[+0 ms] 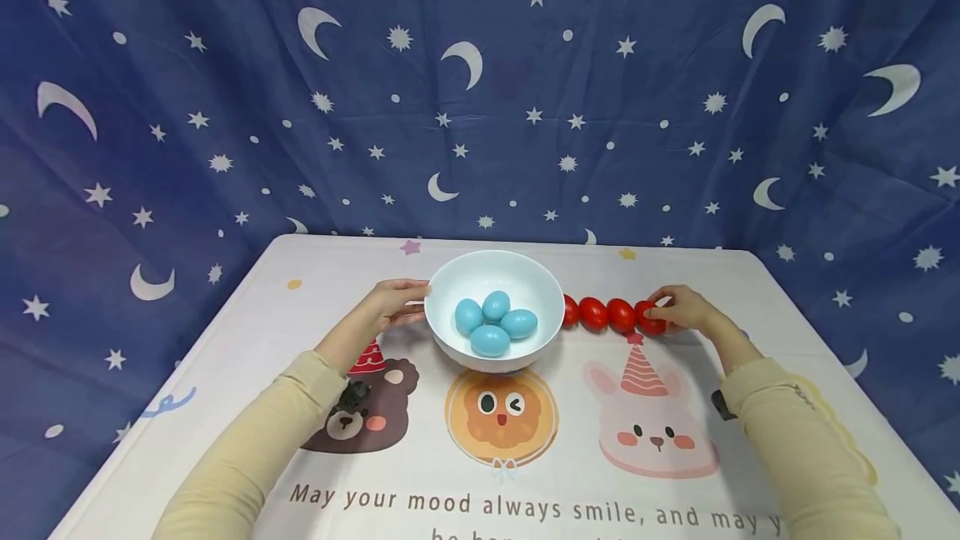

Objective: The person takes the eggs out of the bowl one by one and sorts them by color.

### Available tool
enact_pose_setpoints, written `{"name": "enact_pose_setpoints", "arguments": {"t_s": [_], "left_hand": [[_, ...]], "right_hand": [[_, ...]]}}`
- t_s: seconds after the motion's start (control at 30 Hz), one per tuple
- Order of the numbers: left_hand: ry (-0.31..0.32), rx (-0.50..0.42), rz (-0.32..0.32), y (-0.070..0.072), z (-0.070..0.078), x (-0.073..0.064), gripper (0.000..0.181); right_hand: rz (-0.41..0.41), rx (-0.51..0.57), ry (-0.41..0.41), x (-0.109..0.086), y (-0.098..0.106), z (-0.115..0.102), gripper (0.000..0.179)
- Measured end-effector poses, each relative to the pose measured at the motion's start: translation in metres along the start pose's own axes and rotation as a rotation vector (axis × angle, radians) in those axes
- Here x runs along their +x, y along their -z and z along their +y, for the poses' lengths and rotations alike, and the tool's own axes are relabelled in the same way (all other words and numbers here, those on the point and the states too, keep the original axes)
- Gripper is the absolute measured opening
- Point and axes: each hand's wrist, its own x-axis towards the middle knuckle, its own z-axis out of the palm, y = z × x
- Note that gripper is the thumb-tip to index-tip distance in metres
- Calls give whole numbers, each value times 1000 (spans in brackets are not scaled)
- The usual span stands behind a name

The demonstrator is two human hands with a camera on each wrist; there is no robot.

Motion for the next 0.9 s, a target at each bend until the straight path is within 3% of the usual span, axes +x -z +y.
{"name": "enact_pose_setpoints", "arguments": {"t_s": [0.53,0.9], "left_hand": [[24,15,7,0,0,2,45],[23,14,5,0,0,2,45]], "right_hand": [[-31,-20,-18,11,1,3,42],[-28,-3,-22,8,3,2,46]]}}
